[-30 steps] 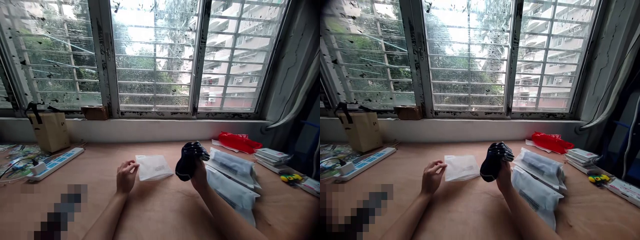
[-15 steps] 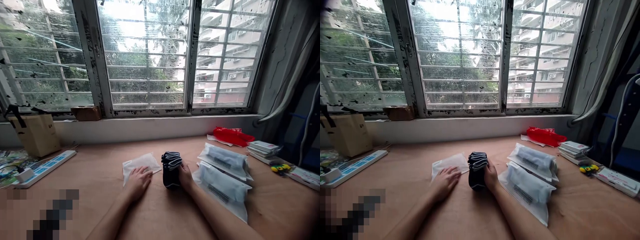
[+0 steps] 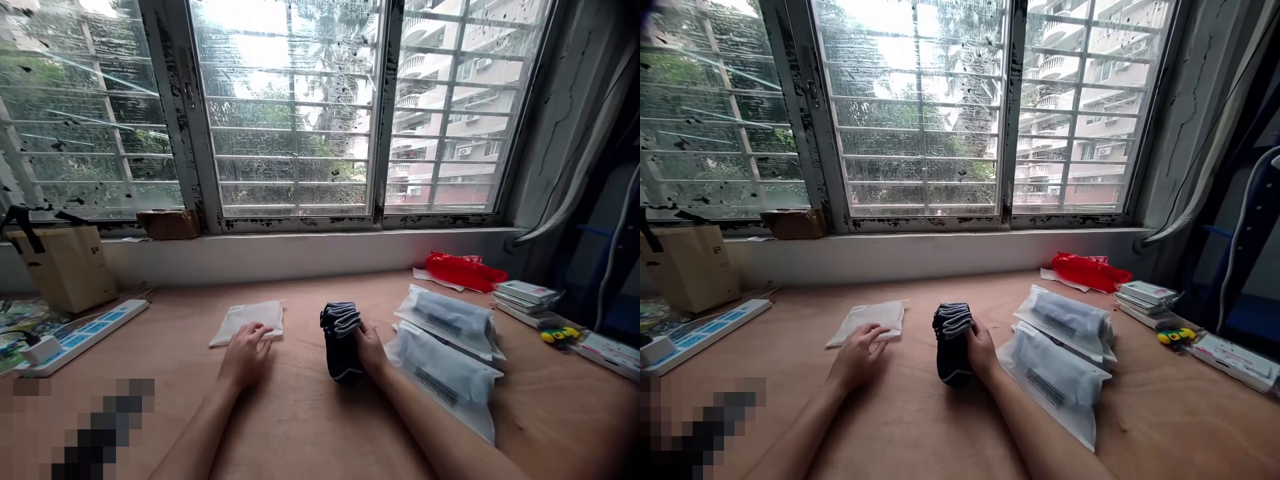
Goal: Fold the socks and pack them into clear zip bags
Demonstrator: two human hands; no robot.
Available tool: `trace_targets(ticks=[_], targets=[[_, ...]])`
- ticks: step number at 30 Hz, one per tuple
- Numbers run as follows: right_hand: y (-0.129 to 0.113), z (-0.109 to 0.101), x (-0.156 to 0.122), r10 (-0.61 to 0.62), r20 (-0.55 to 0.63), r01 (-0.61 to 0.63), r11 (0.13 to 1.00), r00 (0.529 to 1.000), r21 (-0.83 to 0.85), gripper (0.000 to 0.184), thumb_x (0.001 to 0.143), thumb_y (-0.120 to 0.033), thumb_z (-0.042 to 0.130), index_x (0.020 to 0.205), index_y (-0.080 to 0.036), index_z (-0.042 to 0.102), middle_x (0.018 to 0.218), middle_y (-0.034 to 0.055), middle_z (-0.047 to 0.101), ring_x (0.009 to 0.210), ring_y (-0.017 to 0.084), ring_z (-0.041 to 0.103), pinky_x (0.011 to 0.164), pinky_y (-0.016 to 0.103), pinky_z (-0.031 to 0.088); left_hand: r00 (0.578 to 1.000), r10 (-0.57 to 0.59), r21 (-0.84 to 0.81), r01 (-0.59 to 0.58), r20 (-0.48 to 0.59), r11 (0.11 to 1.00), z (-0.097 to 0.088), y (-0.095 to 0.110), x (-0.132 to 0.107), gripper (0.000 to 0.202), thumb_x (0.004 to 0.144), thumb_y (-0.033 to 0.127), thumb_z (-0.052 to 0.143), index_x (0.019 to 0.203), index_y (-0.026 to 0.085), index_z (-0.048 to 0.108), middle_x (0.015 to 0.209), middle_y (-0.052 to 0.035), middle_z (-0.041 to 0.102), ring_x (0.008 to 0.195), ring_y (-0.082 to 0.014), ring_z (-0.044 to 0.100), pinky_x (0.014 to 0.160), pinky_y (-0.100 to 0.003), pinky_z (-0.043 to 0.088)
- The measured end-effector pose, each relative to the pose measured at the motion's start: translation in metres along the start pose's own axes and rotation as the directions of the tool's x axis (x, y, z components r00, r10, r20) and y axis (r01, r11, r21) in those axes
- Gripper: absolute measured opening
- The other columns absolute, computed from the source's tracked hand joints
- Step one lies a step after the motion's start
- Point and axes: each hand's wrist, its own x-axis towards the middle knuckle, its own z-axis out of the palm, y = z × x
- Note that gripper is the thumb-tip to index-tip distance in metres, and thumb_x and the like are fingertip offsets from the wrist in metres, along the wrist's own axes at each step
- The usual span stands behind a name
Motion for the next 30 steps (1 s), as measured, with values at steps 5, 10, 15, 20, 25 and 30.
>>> trace_targets(ticks=[5, 10, 15, 20, 25, 30], targets=[[0.003, -0.003, 0.002, 0.1, 0.057, -0.101, 0.995, 0.993, 0.021, 0.047, 0.076, -0.059, 0.069, 0.096, -0.017, 0.072, 0.093, 0.0068, 0.074, 0.091, 0.027, 0.066, 0.082, 0.036, 0.051, 0.981, -0.131, -0.043, 0.138, 0.144, 0.989, 0.003, 0.002, -0.003, 0.028, 0.087, 0.037, 0.055, 0.105, 0.025, 0.074, 0.115, -0.0086, 0.068, 0.11, -0.0293, 0.059, 0.095, -0.042, 0.046], [-0.009, -0.001, 0.0, 0.282, 0.182, -0.292, 0.956, 0.942, 0.027, 0.05, 0.069, -0.06, 0.074, 0.095, -0.016, 0.074, 0.086, 0.0055, 0.074, 0.083, 0.024, 0.066, 0.079, 0.035, 0.049, 0.954, -0.291, -0.073, 0.296, 0.076, 0.952, -0.005, -0.003, -0.001, 0.039, 0.086, 0.038, 0.052, 0.114, 0.017, 0.068, 0.125, -0.017, 0.062, 0.119, -0.0371, 0.054, 0.102, -0.053, 0.04], [-0.023, 0.003, -0.011, 0.527, 0.455, -0.466, 0.849, 0.718, -0.249, 0.041, 0.07, -0.052, 0.075, 0.087, -0.015, 0.075, 0.072, 0.0022, 0.069, 0.062, 0.015, 0.059, 0.064, 0.027, 0.044, 0.983, -0.158, -0.552, 0.183, 0.093, 0.813, -0.001, 0.038, -0.005, 0.051, 0.095, 0.047, 0.039, 0.133, 0.017, 0.05, 0.13, -0.0138, 0.06, 0.118, -0.0255, 0.058, 0.102, -0.039, 0.044], [-0.031, 0.005, -0.015, 0.54, 0.631, -0.408, 0.84, 0.557, -0.359, 0.036, 0.074, -0.047, 0.074, 0.089, -0.015, 0.074, 0.072, -0.0008, 0.064, 0.058, 0.009, 0.05, 0.057, 0.022, 0.037, 0.941, 0.145, -0.904, 0.239, 0.306, 0.355, 0.005, 0.084, -0.022, 0.063, 0.087, 0.047, 0.06, 0.142, 0.023, 0.041, 0.135, -0.0139, 0.056, 0.121, -0.028, 0.055, 0.102, -0.042, 0.043], [-0.033, 0.001, -0.011, 0.485, 0.698, -0.236, 0.872, 0.527, -0.428, 0.033, 0.078, -0.044, 0.072, 0.092, -0.015, 0.074, 0.068, -0.0022, 0.059, 0.057, 0.008, 0.044, 0.052, 0.02, 0.031, 0.856, 0.299, -0.887, 0.323, 0.423, 0.33, -0.004, 0.087, -0.024, 0.064, 0.077, 0.037, 0.073, 0.135, 0.025, 0.048, 0.108, -0.0037, 0.063, 0.096, -0.021, 0.06, 0.083, -0.031, 0.045], [-0.028, -0.003, -0.01, 0.45, 0.673, -0.211, 0.888, 0.587, -0.409, 0.04, 0.076, -0.046, 0.074, 0.104, -0.018, 0.071, 0.081, -0.0002, 0.065, 0.064, 0.01, 0.051, 0.055, 0.02, 0.037, 0.798, 0.325, -0.859, 0.442, 0.508, 0.257, -0.02, 0.088, -0.019, 0.059, 0.066, 0.026, 0.074, 0.123, 0.025, 0.057, 0.1, 0.0012, 0.06, 0.092, -0.0184, 0.057, 0.078, -0.027, 0.043]])
